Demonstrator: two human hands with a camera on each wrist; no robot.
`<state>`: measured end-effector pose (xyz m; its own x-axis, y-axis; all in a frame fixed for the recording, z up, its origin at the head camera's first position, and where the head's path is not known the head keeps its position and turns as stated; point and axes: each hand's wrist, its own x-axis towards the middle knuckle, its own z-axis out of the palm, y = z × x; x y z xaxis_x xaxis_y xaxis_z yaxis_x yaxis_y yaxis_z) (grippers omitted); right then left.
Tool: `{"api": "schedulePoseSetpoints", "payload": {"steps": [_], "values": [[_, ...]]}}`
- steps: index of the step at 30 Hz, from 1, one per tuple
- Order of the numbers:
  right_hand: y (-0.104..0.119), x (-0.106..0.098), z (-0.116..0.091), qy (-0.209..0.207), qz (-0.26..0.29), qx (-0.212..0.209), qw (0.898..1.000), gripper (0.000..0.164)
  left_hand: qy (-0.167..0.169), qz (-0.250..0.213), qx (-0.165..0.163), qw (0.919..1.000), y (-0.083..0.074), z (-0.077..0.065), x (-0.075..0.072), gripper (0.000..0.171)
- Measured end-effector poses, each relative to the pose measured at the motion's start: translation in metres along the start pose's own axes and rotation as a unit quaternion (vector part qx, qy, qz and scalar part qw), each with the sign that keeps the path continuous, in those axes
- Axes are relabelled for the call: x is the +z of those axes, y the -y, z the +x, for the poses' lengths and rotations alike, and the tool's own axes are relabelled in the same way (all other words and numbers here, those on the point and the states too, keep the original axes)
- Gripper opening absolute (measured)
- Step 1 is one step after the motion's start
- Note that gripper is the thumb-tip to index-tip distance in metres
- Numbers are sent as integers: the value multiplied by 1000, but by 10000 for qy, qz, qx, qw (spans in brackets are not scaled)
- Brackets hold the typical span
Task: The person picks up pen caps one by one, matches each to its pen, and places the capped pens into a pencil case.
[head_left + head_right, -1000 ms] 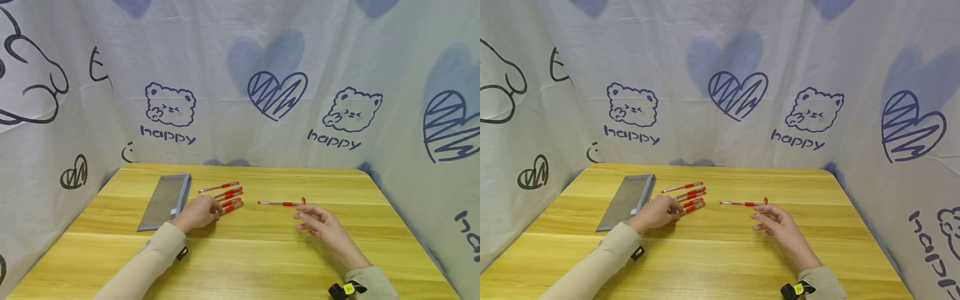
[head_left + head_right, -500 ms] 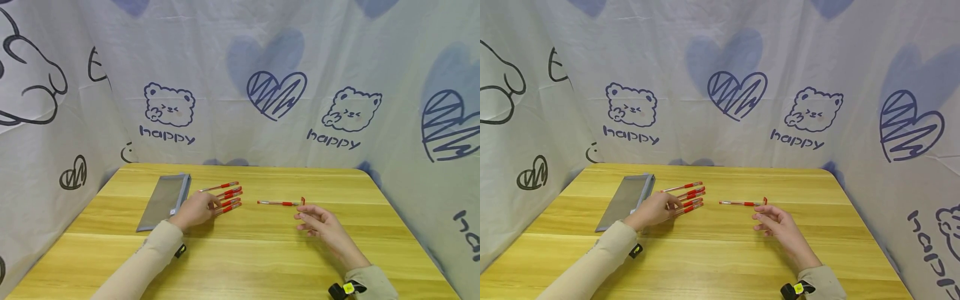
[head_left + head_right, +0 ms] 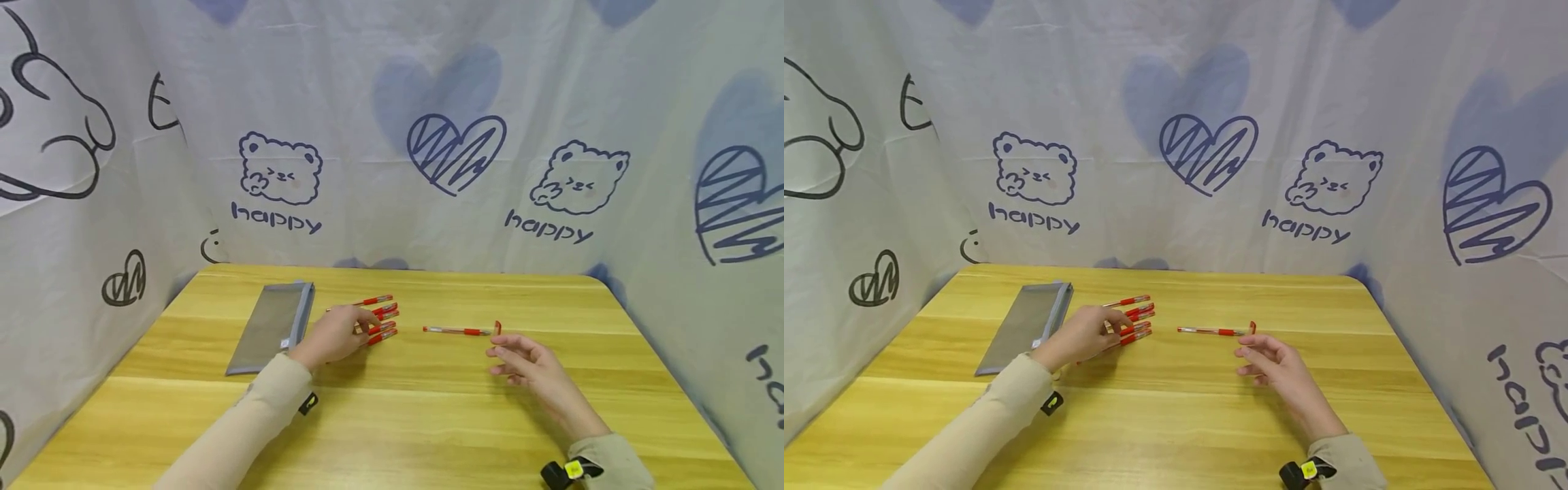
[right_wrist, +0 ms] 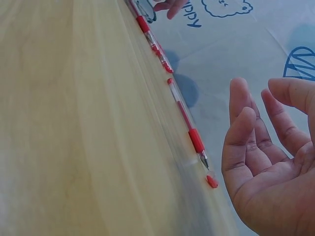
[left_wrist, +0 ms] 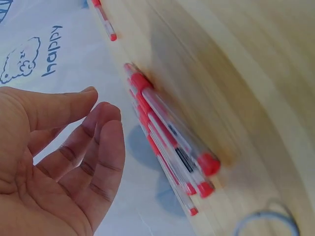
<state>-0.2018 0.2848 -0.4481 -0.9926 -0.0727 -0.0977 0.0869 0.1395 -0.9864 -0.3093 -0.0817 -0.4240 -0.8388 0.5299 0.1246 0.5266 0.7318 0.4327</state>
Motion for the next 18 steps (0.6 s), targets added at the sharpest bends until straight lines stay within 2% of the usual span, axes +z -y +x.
{"api": "schedulePoseSetpoints", "payload": {"steps": [10, 18], "values": [[-4, -4, 3, -142, 29, 213, 9997, 39, 28, -405, 368, 9985, -12, 11, 13, 33], [-6, -4, 5, -211, -25, 187, 9996, 39, 139, -577, 368, 9976, -24, 17, 20, 36]]}}
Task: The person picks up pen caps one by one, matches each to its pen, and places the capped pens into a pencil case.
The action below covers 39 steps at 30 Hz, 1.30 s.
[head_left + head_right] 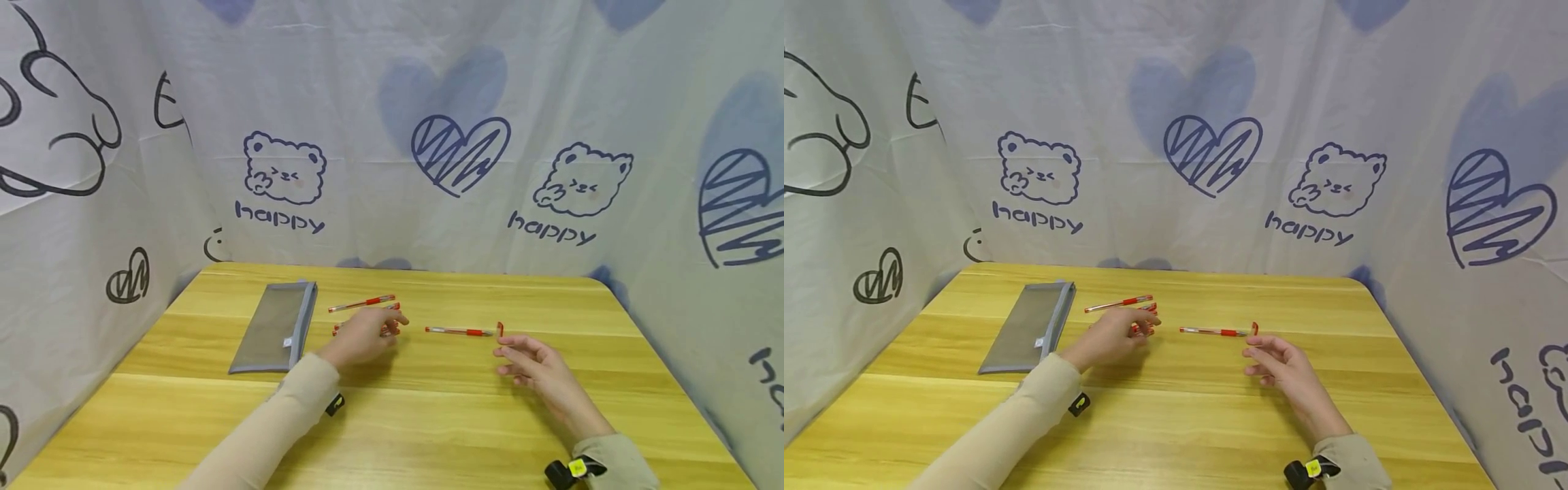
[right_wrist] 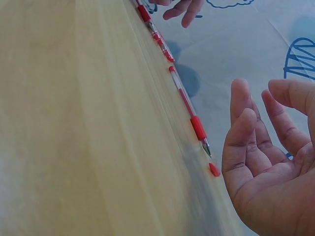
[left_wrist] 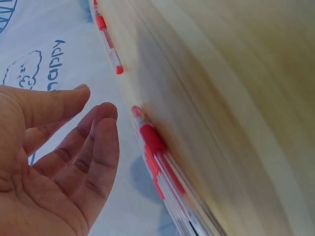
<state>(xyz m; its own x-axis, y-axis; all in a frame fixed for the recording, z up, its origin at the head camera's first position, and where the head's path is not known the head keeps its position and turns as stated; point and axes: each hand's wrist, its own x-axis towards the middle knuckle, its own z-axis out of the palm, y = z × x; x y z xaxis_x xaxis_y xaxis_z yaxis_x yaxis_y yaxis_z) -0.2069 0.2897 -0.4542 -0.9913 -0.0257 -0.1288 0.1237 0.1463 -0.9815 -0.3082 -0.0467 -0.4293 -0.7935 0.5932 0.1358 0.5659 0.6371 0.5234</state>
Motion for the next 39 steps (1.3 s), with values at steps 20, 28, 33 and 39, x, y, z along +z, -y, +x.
{"api": "schedulePoseSetpoints", "payload": {"steps": [20, 28, 33, 39], "values": [[-4, -26, 8, -142, -207, -101, 9996, 43, 88, -13, 34, 10000, -15, 21, 26, 37], [-2, -36, 14, -187, -253, -136, 9994, 41, 101, 105, -72, 9999, -27, 31, 34, 37], [0, -40, 19, -229, -272, -116, 9993, 38, 177, 118, -126, 9997, -32, 38, 35, 37], [2, -43, 26, -268, -381, 12, 9989, 48, 201, 127, -87, 9997, -34, 48, 37, 37]]}}
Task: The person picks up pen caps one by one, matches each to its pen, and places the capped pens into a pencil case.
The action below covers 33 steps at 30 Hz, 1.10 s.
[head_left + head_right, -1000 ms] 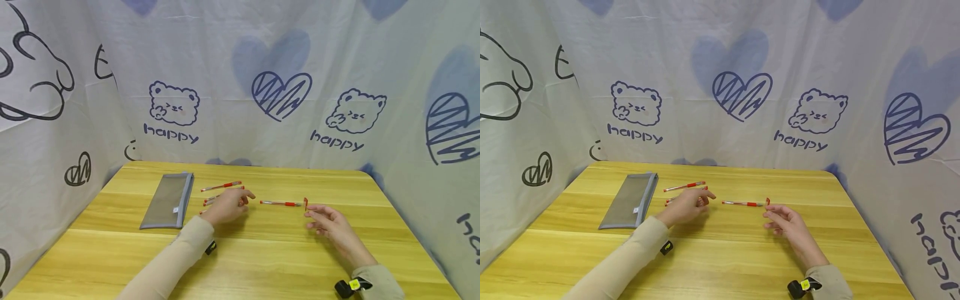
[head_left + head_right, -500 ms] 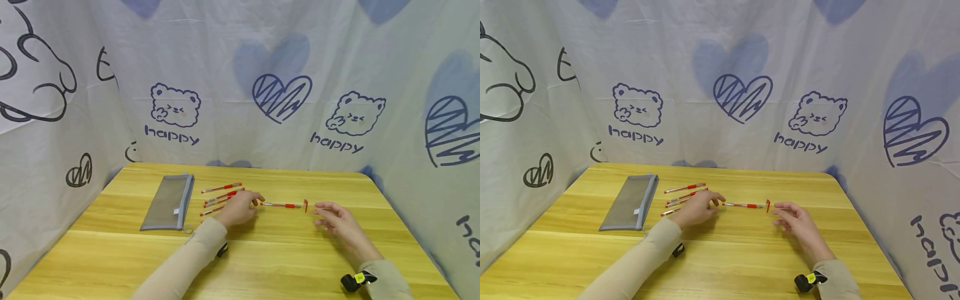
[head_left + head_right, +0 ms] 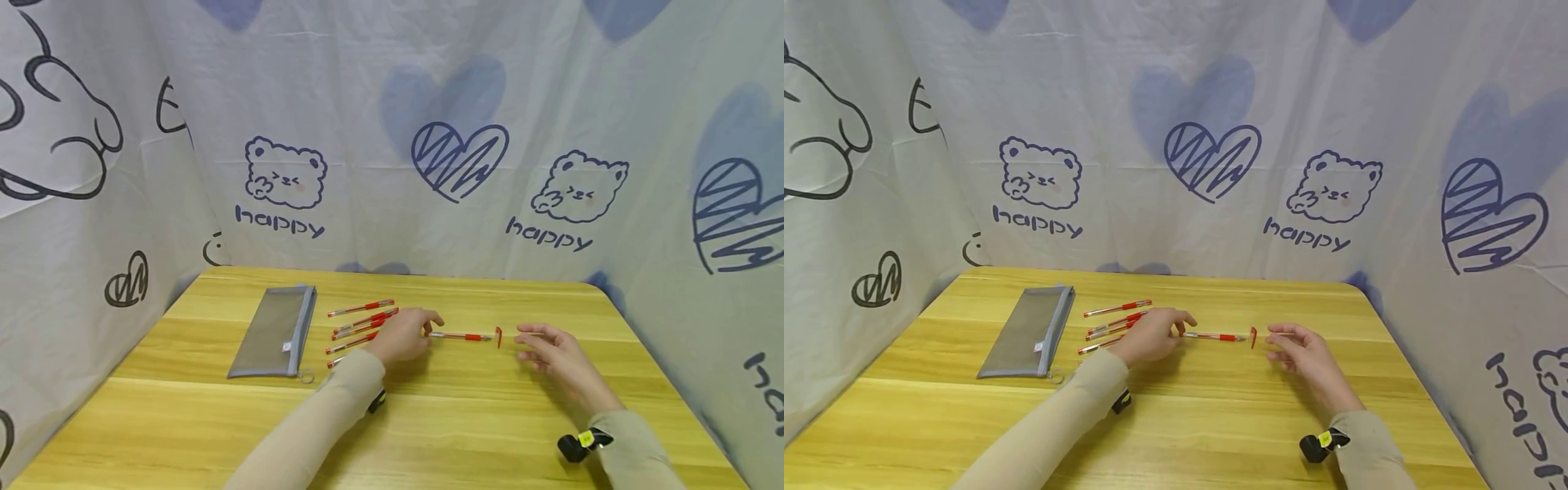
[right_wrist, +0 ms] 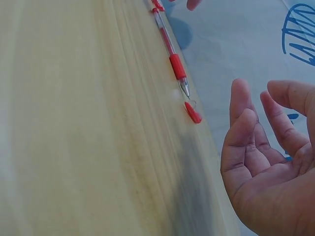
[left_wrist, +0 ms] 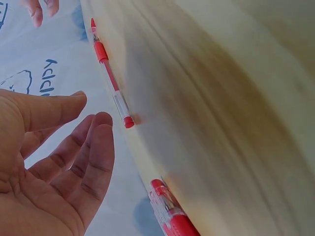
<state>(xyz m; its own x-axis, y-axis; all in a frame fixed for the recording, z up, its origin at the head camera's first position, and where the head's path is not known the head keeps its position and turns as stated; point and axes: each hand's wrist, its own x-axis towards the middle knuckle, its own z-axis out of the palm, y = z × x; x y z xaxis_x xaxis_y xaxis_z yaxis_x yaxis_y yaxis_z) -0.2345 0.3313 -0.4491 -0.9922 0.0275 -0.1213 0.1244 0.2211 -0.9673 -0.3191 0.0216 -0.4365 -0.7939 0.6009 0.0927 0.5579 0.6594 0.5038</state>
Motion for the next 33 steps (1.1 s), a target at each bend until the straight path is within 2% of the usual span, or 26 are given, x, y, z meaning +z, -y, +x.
{"api": "schedulePoseSetpoints", "payload": {"steps": [12, 23, 33], "values": [[1, -9, 15, -19, -86, -11, 10000, 50, 218, 435, -55, 9988, -8, 19, 7, 41], [0, -15, 29, -39, -298, 158, 9994, 54, 433, 291, 1, 9986, -15, 29, 10, 43], [5, -17, 40, -27, -422, 235, 9988, 55, 608, 578, 157, 9963, -19, 39, 18, 45]]}}
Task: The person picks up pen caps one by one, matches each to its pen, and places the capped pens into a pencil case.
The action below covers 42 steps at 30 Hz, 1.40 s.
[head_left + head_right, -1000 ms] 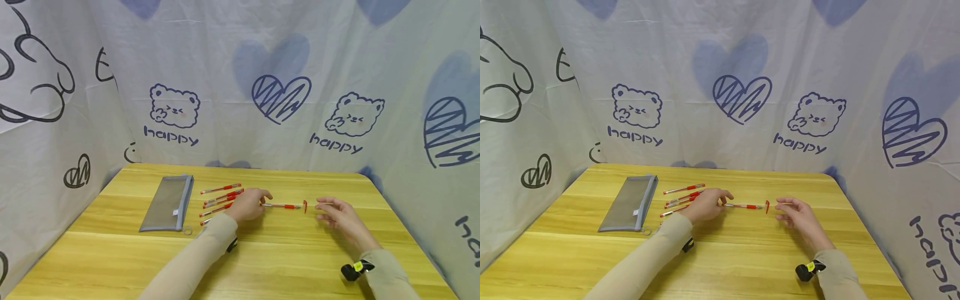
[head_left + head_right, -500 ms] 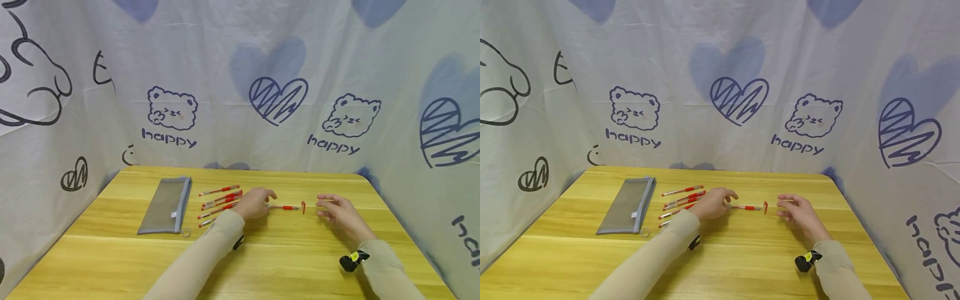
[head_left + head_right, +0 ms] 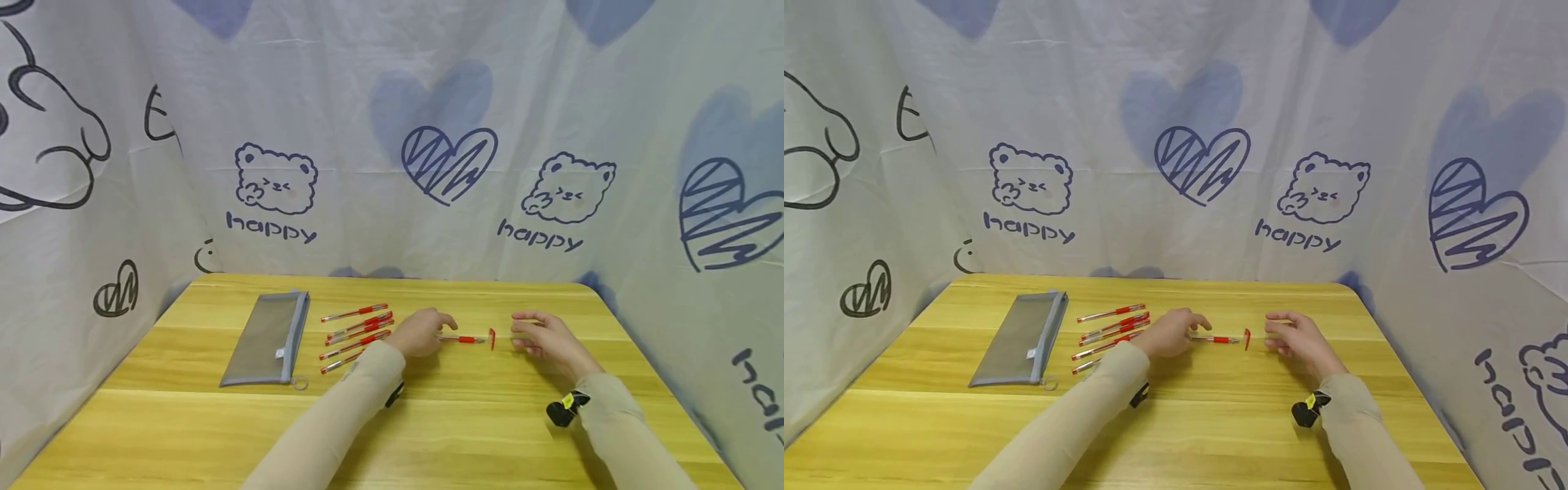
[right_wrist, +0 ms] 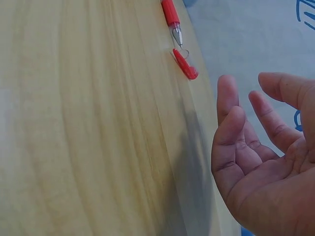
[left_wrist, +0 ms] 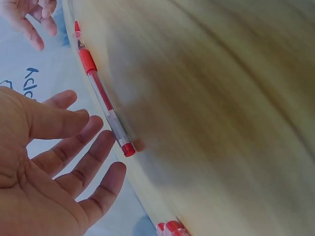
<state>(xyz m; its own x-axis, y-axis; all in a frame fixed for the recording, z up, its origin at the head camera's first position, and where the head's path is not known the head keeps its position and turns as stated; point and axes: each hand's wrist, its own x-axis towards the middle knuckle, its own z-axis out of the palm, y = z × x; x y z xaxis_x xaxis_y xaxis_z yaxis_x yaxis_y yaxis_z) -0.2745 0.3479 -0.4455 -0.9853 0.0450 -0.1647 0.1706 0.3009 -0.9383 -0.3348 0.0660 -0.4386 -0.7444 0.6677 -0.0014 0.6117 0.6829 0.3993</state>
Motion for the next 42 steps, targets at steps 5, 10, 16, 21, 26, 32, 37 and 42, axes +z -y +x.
{"api": "schedulePoseSetpoints", "payload": {"steps": [5, 10, 16, 21, 26, 32, 37, 42], "values": [[2, 1, 3, 48, -75, 12, 10000, 53, 170, 136, -69, 9997, -4, 3, 2, 45], [2, 2, 7, 48, -187, 9, 9998, 52, 210, 347, -44, 9992, -6, 5, 5, 46], [3, 3, 13, 18, -309, 98, 9995, 52, 214, 387, -29, 9990, -6, 6, 4, 49], [5, 1, 16, 4, -266, 203, 9994, 51, 220, 379, -14, 9990, -3, 8, 5, 52], [5, -1, 17, -12, -228, 236, 9995, 51, 214, 352, -46, 9991, 1, 12, 8, 54], [6, -2, 18, -33, -215, 347, 9992, 52, 180, 312, -55, 9993, -1, 10, 7, 51], [4, -2, 19, -64, -248, 411, 9988, 52, 253, 219, -136, 9993, -3, 8, 5, 49], [2, -2, 20, -32, -221, 438, 9988, 52, 355, 140, -188, 9991, -4, 6, 5, 41]]}}
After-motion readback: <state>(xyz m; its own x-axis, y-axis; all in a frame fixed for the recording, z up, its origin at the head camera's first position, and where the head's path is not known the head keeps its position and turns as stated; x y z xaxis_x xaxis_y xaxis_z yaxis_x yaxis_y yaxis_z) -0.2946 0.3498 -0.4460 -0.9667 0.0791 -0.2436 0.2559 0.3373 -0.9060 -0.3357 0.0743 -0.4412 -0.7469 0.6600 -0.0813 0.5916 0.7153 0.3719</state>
